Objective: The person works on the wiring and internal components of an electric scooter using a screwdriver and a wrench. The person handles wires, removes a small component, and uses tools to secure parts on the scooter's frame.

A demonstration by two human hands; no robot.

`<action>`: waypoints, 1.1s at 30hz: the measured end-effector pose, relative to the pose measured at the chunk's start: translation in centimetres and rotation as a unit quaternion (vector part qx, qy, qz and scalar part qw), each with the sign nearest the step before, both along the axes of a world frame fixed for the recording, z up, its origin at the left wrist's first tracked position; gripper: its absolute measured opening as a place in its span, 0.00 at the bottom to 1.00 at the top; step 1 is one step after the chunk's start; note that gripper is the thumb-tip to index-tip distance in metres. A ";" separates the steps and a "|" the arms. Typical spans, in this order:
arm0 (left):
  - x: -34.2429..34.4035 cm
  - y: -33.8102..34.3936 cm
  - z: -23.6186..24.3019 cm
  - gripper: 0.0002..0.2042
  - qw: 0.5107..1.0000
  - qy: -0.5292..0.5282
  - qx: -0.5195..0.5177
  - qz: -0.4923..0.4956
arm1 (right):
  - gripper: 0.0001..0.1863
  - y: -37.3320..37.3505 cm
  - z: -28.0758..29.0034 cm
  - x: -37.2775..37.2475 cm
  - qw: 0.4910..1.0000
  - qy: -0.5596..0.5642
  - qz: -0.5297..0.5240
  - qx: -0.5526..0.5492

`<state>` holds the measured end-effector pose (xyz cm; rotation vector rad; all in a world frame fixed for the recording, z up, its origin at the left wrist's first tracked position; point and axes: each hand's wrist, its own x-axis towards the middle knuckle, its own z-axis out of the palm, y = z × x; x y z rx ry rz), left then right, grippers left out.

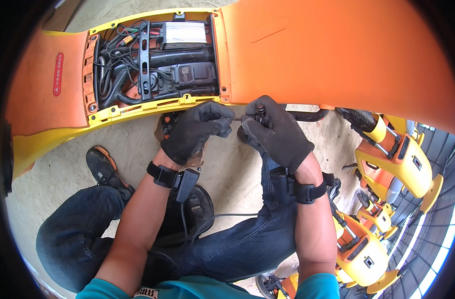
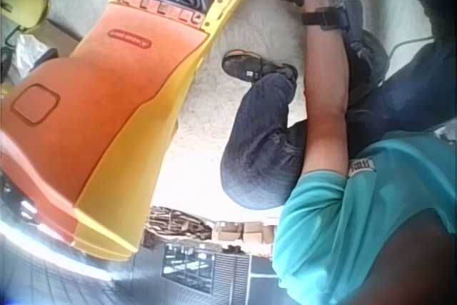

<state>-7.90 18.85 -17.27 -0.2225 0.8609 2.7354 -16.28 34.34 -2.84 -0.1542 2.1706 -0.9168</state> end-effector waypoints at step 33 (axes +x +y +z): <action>0.2 0.2 -1.5 0.12 0.997 -0.008 0.079 -0.016 | 0.10 0.1 0.3 -0.4 0.999 0.022 0.025 -0.004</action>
